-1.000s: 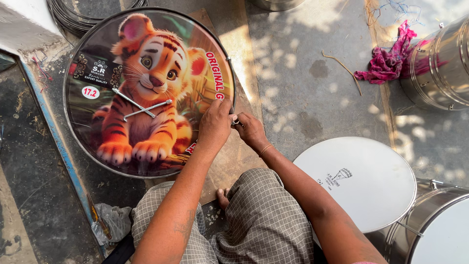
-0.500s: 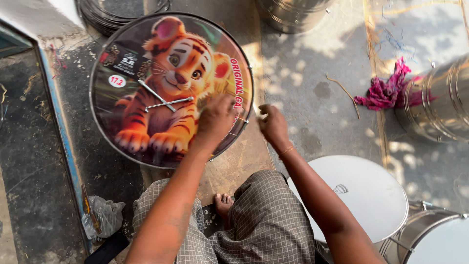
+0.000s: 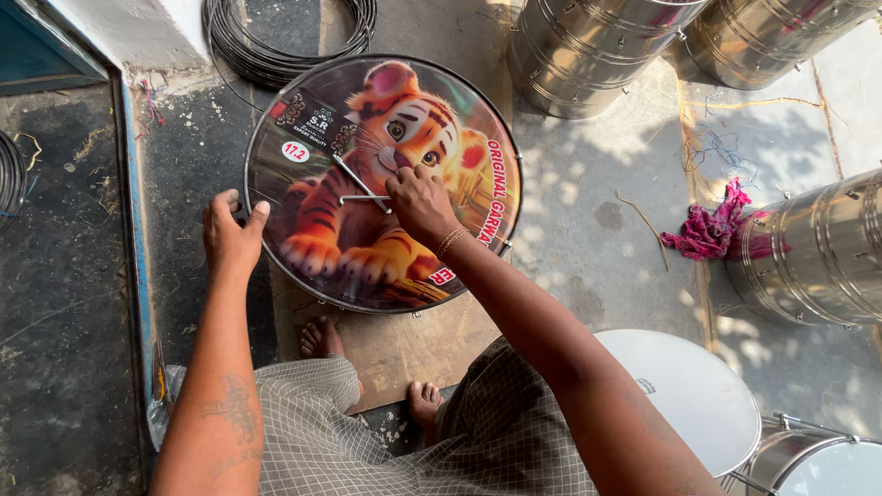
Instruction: The person is assembling a drum by tightening the tension rods on the rim using a metal wrench. They systematically rotate the drum and tighten each rod to secure the drumhead, which features a tiger illustration.
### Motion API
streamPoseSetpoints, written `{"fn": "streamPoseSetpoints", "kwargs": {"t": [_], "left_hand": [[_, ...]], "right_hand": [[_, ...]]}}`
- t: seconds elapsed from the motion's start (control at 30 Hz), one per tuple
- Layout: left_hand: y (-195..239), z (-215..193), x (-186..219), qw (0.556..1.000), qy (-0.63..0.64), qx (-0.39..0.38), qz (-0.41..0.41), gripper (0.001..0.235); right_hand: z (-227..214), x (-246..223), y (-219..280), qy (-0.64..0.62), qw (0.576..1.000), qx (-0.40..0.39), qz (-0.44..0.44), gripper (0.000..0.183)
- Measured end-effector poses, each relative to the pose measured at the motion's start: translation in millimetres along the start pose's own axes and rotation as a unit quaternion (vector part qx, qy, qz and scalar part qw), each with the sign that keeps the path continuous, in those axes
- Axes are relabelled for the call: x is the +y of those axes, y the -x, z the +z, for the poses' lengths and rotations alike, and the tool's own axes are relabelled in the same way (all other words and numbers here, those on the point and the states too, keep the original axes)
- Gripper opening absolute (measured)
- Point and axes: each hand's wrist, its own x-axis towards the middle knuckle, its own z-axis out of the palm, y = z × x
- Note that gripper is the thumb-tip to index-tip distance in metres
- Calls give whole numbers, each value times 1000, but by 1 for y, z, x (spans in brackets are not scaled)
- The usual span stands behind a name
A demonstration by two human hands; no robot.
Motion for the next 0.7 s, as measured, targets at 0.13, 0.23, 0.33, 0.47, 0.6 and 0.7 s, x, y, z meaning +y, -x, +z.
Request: {"fn": "streamPoseSetpoints", "kwargs": {"t": [0.13, 0.23, 0.33, 0.47, 0.6, 0.7], "left_hand": [[-14, -2, -20, 993, 71, -44, -81, 59], [-41, 12, -18, 987, 123, -41, -93, 52], [-59, 27, -18, 993, 94, -43, -65, 38], [-62, 33, -19, 998, 57, -37, -19, 29], [-58, 17, -13, 995, 68, -50, -60, 25], [-39, 2, -5, 975, 145, -69, -152, 23]], "right_hand": [[6, 33, 16, -139, 979, 49, 140, 12], [-17, 90, 56, -277, 909, 120, 286, 16], [-33, 144, 109, -508, 671, 229, 488, 9], [-5, 157, 157, -522, 623, 184, 553, 16], [21, 155, 143, -493, 689, 122, 517, 32], [21, 171, 120, -441, 741, 127, 490, 29]]}}
